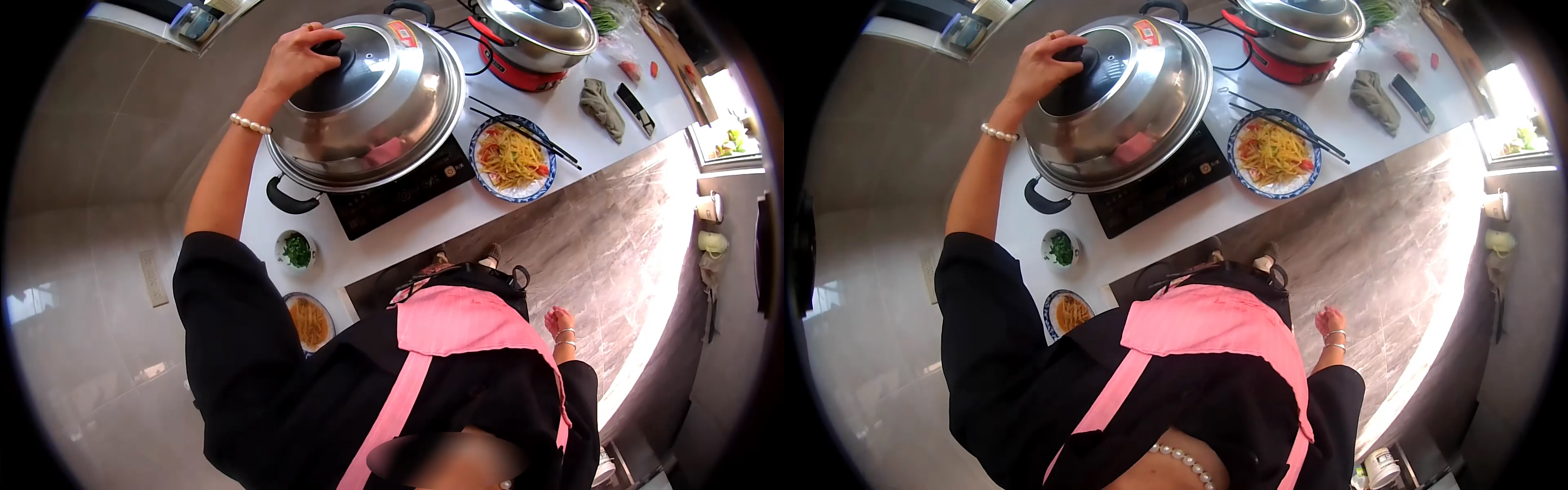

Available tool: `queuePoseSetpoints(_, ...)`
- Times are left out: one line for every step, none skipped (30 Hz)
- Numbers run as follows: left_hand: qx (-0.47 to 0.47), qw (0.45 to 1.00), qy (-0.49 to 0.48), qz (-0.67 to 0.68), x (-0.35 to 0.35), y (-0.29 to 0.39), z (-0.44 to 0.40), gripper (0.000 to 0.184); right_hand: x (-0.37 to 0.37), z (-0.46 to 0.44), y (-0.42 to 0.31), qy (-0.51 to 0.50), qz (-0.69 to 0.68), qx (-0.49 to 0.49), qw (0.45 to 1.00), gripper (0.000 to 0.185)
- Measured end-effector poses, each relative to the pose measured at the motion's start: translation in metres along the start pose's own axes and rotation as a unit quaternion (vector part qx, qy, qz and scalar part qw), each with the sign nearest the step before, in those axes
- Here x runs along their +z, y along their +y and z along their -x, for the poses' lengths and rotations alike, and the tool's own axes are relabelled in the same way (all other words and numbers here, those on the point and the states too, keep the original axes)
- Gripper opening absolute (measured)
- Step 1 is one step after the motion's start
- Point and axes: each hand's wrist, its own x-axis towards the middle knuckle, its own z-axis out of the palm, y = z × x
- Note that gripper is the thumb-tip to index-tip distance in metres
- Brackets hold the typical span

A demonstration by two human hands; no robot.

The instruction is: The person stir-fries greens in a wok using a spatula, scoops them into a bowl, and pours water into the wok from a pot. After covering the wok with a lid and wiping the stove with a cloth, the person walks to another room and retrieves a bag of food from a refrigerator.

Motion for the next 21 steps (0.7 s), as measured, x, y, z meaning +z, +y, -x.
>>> queuePoseSetpoints(0.002, 1.000, -0.001, 0.003, -0.001, -0.002, 0.001, 0.032, -0.002, 0.000, 0.003, 0.005, -0.006, 0.004, 1.000, 0.019)
queuePoseSetpoints(0.004, 1.000, -0.003, 0.006, -0.002, -0.002, 0.003, 0.032, -0.004, -0.003, 0.006, -0.003, -0.009, 0.007, 1.000, 0.019)
queuePoseSetpoints(-0.004, 1.000, -0.004, 0.012, -0.002, -0.001, 0.005, 0.032, -0.005, -0.007, 0.006, -0.010, -0.013, 0.009, 1.000, 0.019)
queuePoseSetpoints(-0.011, 1.000, -0.005, 0.018, -0.003, 0.000, 0.005, 0.032, -0.005, -0.012, 0.004, -0.018, -0.018, 0.010, 1.000, 0.018)
queuePoseSetpoints(-0.018, 1.000, -0.006, 0.024, -0.004, 0.000, 0.005, 0.031, -0.004, -0.016, 0.000, -0.028, -0.019, 0.002, 0.999, 0.017)
queuePoseSetpoints(-0.013, 1.000, -0.010, 0.018, -0.005, 0.000, 0.005, 0.031, -0.001, -0.019, -0.007, -0.039, -0.019, -0.007, 0.999, 0.016)
queuePoseSetpoints(-0.007, 1.000, -0.014, 0.012, -0.005, -0.003, 0.005, 0.031, 0.003, -0.024, -0.016, -0.049, -0.020, -0.017, 0.998, 0.014)
queuePoseSetpoints(0.000, 1.000, -0.018, 0.006, -0.006, -0.004, 0.004, 0.031, 0.008, -0.030, -0.029, -0.066, -0.027, -0.057, 0.996, 0.012)
queuePoseSetpoints(-0.019, 0.999, -0.020, 0.035, -0.009, -0.006, 0.006, 0.031, 0.014, -0.033, -0.044, -0.080, -0.037, -0.098, 0.991, 0.010)
queuePoseSetpoints(-0.032, 0.997, -0.019, 0.071, -0.011, -0.007, 0.006, 0.032, 0.028, -0.018, -0.068, -0.072, -0.047, -0.165, 0.982, 0.008)
queuePoseSetpoints(-0.040, 0.992, -0.019, 0.115, -0.009, -0.007, 0.005, 0.032, 0.031, -0.021, -0.093, -0.128, -0.054, -0.223, 0.965, 0.011)
queuePoseSetpoints(-0.028, 0.994, -0.005, 0.110, -0.012, -0.003, 0.005, 0.032, 0.064, 0.025, -0.131, -0.053, -0.004, -0.277, 0.959, 0.014)
queuePoseSetpoints(-0.019, 0.997, 0.004, 0.075, -0.016, 0.000, 0.004, 0.032, 0.075, 0.036, -0.164, -0.066, 0.064, -0.350, 0.932, 0.020)
queuePoseSetpoints(-0.029, 0.996, 0.010, 0.088, -0.018, -0.005, 0.003, 0.031, 0.095, 0.052, -0.197, -0.058, 0.087, -0.380, 0.919, 0.024)
queuePoseSetpoints(-0.043, 0.994, 0.015, 0.098, -0.020, -0.010, 0.002, 0.031, 0.115, 0.063, -0.227, -0.047, 0.127, -0.455, 0.880, 0.025)
queuePoseSetpoints(-0.051, 0.993, 0.014, 0.106, -0.023, -0.011, 0.000, 0.031, 0.132, 0.066, -0.257, -0.039, 0.156, -0.502, 0.850, 0.028)
queuePoseSetpoints(-0.065, 0.992, 0.013, 0.111, -0.028, -0.011, -0.001, 0.031, 0.146, 0.063, -0.290, 0.001, 0.250, -0.552, 0.795, 0.032)
queuePoseSetpoints(-0.082, 0.990, 0.013, 0.114, -0.032, -0.008, -0.001, 0.032, 0.159, 0.058, -0.319, 0.036, 0.340, -0.595, 0.728, 0.037)
queuePoseSetpoints(-0.103, 0.988, 0.017, 0.110, -0.033, -0.004, -0.003, 0.031, 0.172, 0.052, -0.348, 0.046, 0.361, -0.603, 0.710, 0.044)
queuePoseSetpoints(-0.127, 0.987, 0.022, 0.101, -0.038, -0.002, -0.003, 0.031, 0.190, 0.042, -0.370, 0.051, 0.380, -0.612, 0.692, 0.051)
queuePoseSetpoints(-0.152, 0.984, 0.027, 0.088, -0.044, -0.001, -0.001, 0.031, 0.202, 0.020, -0.391, 0.071, 0.406, -0.651, 0.637, 0.054)
